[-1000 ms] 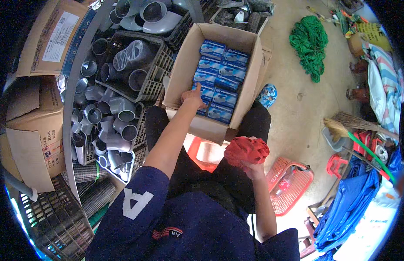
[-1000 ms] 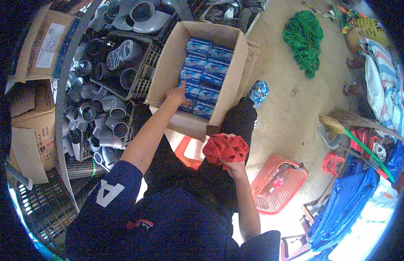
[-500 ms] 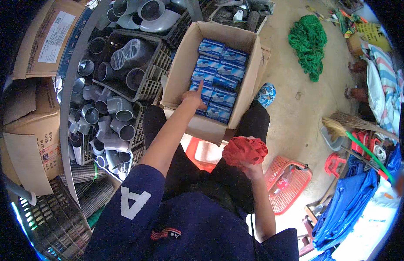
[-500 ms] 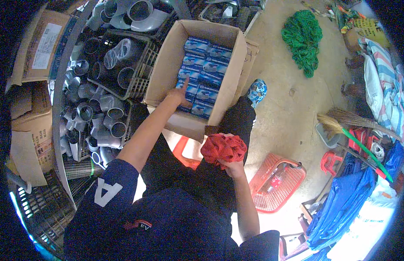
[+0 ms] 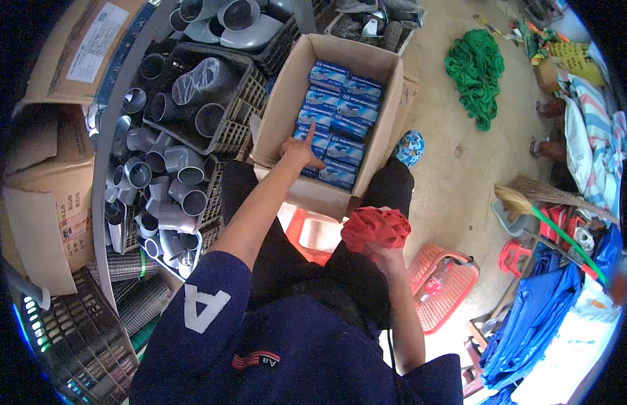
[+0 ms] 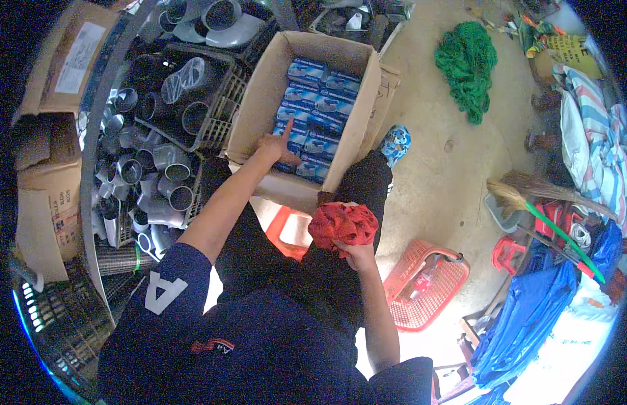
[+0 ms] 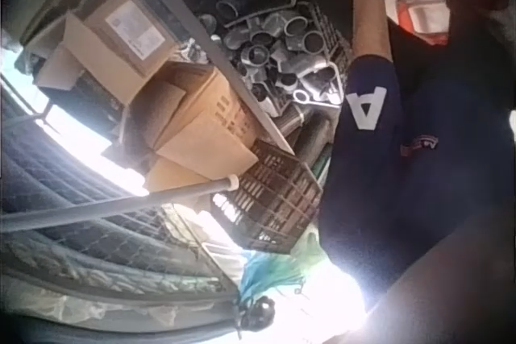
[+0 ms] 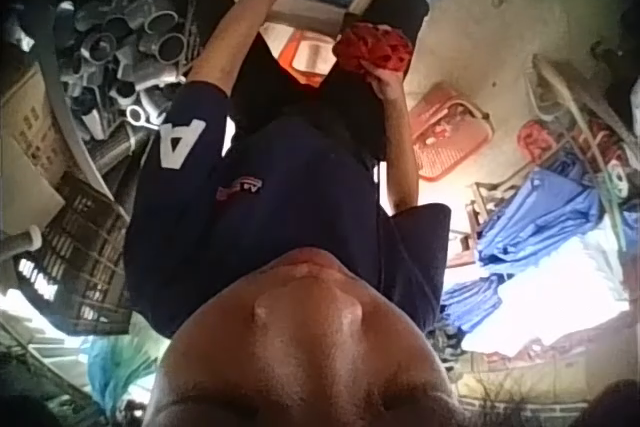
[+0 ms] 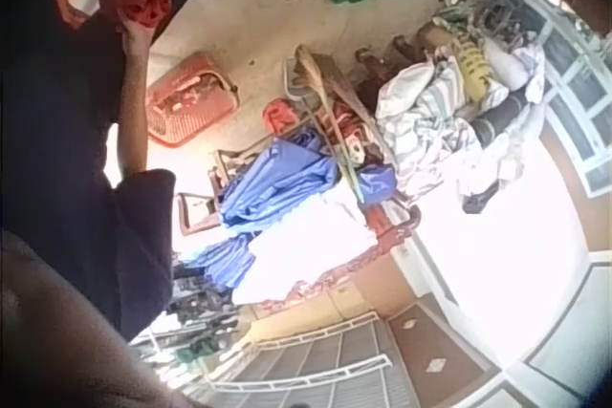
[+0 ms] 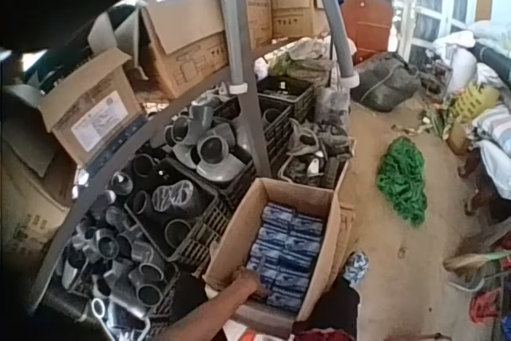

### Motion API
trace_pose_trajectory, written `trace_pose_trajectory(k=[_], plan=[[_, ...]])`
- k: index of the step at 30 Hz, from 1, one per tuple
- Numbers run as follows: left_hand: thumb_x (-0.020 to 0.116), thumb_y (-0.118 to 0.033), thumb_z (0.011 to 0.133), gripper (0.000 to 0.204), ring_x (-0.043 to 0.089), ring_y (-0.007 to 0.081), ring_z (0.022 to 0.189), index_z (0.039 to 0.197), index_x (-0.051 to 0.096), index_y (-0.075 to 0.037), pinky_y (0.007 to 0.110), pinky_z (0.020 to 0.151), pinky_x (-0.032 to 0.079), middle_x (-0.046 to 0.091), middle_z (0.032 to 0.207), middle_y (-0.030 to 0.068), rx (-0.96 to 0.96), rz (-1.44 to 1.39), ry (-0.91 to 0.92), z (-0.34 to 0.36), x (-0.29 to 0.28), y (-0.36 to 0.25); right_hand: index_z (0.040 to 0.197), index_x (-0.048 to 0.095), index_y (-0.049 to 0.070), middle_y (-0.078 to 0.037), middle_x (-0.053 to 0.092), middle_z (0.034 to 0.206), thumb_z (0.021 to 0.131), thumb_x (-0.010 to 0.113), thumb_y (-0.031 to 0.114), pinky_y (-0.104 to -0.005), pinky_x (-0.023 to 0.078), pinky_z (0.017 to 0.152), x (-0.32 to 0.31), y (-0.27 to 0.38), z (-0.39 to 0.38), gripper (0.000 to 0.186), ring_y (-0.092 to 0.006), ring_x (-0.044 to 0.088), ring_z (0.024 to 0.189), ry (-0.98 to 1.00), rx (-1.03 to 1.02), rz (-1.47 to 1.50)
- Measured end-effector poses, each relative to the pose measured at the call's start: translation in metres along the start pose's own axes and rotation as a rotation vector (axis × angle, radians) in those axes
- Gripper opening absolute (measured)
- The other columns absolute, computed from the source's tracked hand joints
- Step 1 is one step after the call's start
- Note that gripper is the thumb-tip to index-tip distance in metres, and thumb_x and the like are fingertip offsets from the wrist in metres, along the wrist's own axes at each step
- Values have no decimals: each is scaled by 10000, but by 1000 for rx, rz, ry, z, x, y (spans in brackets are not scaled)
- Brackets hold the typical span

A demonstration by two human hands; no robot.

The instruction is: Checking and organizing boxed PVC ball valves in a warehouse storage area.

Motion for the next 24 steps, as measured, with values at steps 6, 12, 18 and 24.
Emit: trace_pose_trajectory(k=[6, 12, 18, 24], plan=[[735, -620, 563, 1310, 510, 395, 1145, 1431, -195, -305, 468, 899, 462, 477, 1281, 267, 132, -52, -121, -26, -16, 14, 1283, 381, 86, -71, 476, 1259, 650, 692, -83, -390, 375, 1024, 1, 2, -11, 725, -234, 461, 1189, -70, -36, 7], [739, -481, 602, 1238, 582, 433, 1004, 1453, -135, -268, 421, 862, 478, 516, 1146, 356, 207, -412, -634, -104, -78, 39, 1321, 354, 86, -77, 476, 1258, 685, 641, -76, -400, 370, 1029, 9, 18, -44, 717, -244, 454, 1197, -146, -123, -4], [695, -287, 692, 1051, 510, 326, 1155, 1470, 11, -114, 396, 964, 400, 487, 1271, 219, 678, -1358, -823, -201, -81, 75, 1319, 362, 94, -79, 475, 1269, 642, 701, -56, -424, 376, 1033, 19, 34, -85, 772, -258, 459, 1193, -183, -187, 0], [569, -444, 749, 837, 405, 432, 1237, 1451, 203, -170, 585, 996, 341, 396, 1353, 248, 1186, -2480, 68, -285, -47, 49, 1298, 386, 66, -73, 486, 1259, 609, 775, 6, -395, 398, 1012, 59, 62, -96, 794, -241, 479, 1171, -232, -241, -196]])
Point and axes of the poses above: each hand's wrist, its own z-axis towards the middle knuckle, its own x-axis out of the palm, y = z × x, the point moved 5 cm from there along z, towards the middle knuckle
